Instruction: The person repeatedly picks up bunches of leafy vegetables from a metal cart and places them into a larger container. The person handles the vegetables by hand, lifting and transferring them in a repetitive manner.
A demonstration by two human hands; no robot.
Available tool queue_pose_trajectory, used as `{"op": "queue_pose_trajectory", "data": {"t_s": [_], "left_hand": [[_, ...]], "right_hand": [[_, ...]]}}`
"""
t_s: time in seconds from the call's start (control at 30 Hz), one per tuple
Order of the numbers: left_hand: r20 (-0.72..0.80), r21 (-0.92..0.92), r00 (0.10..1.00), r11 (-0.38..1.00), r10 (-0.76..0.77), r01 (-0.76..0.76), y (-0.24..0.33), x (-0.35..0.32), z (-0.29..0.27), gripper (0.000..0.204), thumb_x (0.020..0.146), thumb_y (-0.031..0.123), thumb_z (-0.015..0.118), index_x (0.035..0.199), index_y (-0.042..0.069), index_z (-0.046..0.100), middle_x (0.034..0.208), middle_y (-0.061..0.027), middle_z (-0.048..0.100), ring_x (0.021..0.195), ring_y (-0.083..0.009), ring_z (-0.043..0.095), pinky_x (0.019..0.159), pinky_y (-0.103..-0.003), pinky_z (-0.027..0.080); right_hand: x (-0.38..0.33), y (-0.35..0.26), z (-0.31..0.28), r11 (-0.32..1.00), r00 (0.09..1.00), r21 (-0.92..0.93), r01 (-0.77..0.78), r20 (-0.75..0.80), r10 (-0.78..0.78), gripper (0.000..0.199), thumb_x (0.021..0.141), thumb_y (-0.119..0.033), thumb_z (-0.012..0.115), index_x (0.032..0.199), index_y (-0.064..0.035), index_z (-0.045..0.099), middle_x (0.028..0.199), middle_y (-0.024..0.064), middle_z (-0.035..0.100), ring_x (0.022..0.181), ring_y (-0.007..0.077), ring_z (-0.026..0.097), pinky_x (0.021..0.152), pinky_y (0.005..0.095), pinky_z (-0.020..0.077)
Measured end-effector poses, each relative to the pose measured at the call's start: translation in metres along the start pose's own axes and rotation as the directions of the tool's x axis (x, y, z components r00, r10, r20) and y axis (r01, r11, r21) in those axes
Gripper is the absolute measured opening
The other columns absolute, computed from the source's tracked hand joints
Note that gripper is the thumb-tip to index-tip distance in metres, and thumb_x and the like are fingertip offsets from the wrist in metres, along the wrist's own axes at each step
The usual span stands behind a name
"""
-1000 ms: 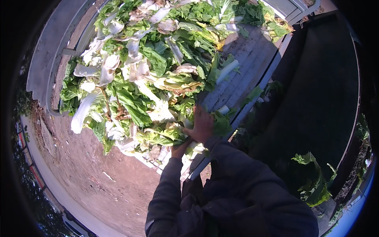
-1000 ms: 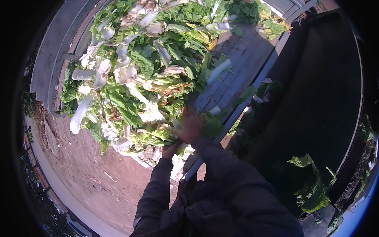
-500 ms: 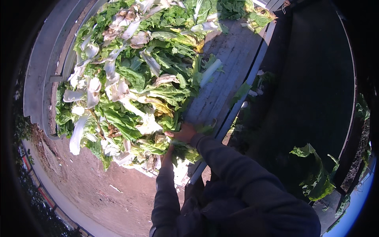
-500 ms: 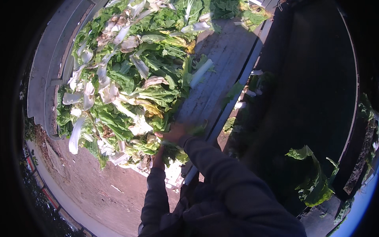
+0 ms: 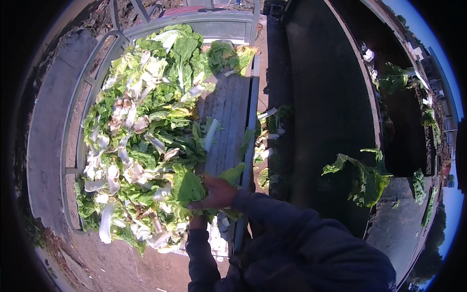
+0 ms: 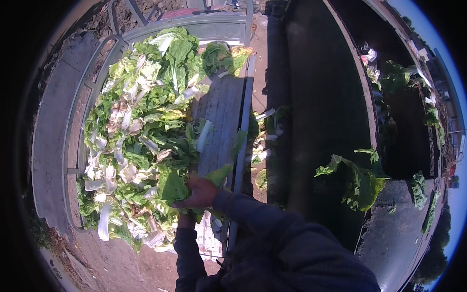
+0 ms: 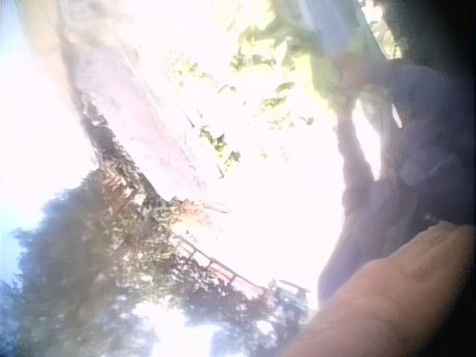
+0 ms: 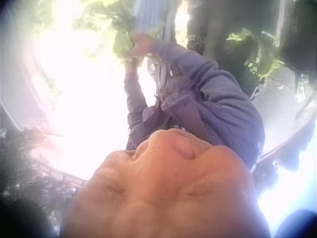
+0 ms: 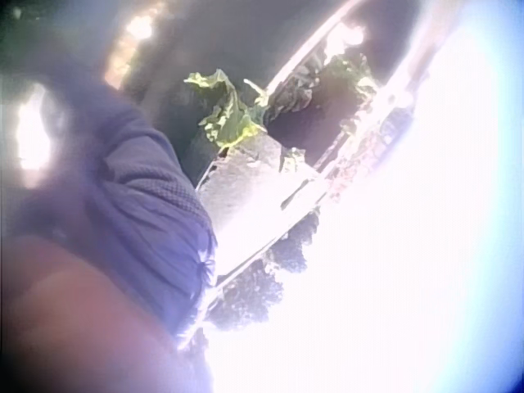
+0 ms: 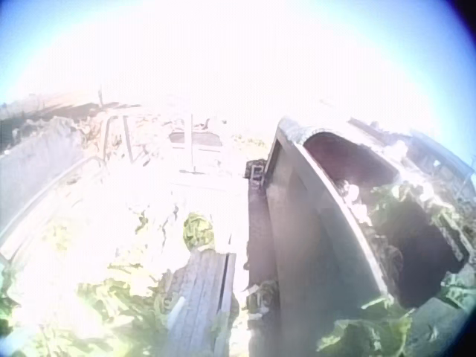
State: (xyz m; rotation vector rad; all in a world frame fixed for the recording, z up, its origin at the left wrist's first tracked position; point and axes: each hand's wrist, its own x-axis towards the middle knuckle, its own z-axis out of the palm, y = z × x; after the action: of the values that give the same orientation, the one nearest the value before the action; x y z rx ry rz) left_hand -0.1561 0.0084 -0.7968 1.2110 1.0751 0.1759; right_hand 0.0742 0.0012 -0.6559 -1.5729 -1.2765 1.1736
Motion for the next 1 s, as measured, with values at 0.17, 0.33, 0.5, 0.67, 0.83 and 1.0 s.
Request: {"op": "queue_pose_trajectory", "data": {"t_s": [0.17,0.33,0.5,0.67,0.83,1.0], "left_hand": [[0.321,-0.607,0.854,0.781,0.41,-0.147,0.295,0.007,0.176,0.052,0.103,0.031,0.053,0.146,0.005,0.04,0.141,-0.0104,0.049,0.13,-0.0224,0.048,0.109,-0.036,0.041],[0.26,-0.289,0.491,0.552,0.831,-0.782,0.457,-0.068,0.346,0.076,0.083,0.041,0.08,0.132,-0.009,0.049,0.129,-0.0262,0.054,0.117,-0.0283,0.057,0.101,-0.036,0.045],[0.555,-0.1,0.608,0.771,0.568,-0.629,0.297,-0.039,0.237,0.067,0.086,0.033,0.077,0.131,-0.009,0.049,0.113,-0.0199,0.066,0.105,-0.0245,0.065,0.094,-0.035,0.051],[0.23,0.551,0.969,0.809,0.088,-0.204,0.059,-0.062,0.042,0.066,0.081,0.039,0.08,0.121,-0.008,0.056,0.1,-0.0172,0.071,0.092,-0.0231,0.069,0.081,-0.036,0.055],[-0.231,0.491,0.958,0.83,-0.17,0.265,-0.08,-0.169,-0.089,0.075,0.074,0.048,0.083,0.115,-0.01,0.058,0.1,-0.0207,0.069,0.095,-0.0264,0.067,0.085,-0.035,0.053],[-0.459,0.291,0.824,0.821,-0.331,0.492,-0.108,-0.2,-0.103,0.077,0.07,0.045,0.084,0.118,-0.009,0.056,0.099,-0.0213,0.068,0.093,-0.0275,0.068,0.082,-0.037,0.055]], "right_hand": [[-0.096,-0.142,-0.198,0.837,0.824,-0.545,0.047,-0.452,-0.341,0.061,0.072,-0.037,0.086,0.118,-0.0048,0.064,0.118,0.0178,0.058,0.098,0.0347,0.062,0.093,0.0411,0.0482],[-0.279,-0.287,-0.4,0.404,-0.263,0.065,-0.912,-0.85,-0.457,0.104,0.072,-0.067,0.072,0.15,-0.0079,0.036,0.139,0.0256,0.05,0.132,0.0432,0.043,0.106,0.0587,0.0327],[-0.275,-0.257,-0.379,0.531,0.042,-0.655,-0.538,-0.649,-0.759,0.071,0.089,-0.042,0.071,0.141,-0.0002,0.049,0.139,0.0236,0.053,0.129,0.0348,0.051,0.108,0.0443,0.0383],[-0.159,-0.123,-0.253,0.801,0.493,-0.576,-0.165,-0.751,-0.439,0.063,0.088,-0.026,0.075,0.137,0.0051,0.049,0.134,0.0245,0.057,0.124,0.0329,0.057,0.104,0.0406,0.0441],[-0.086,0.027,-0.112,0.931,0.923,-0.312,-0.188,-0.38,0.059,0.084,0.08,-0.034,0.083,0.14,0.0069,0.042,0.133,0.0265,0.055,0.121,0.0329,0.058,0.099,0.0413,0.0483],[-0.005,0.115,-0.022,0.947,0.987,-0.276,-0.161,-0.065,0.149,0.102,0.073,-0.044,0.086,0.144,0.0073,0.035,0.137,0.0296,0.05,0.125,0.0379,0.055,0.101,0.0451,0.0464]]}}
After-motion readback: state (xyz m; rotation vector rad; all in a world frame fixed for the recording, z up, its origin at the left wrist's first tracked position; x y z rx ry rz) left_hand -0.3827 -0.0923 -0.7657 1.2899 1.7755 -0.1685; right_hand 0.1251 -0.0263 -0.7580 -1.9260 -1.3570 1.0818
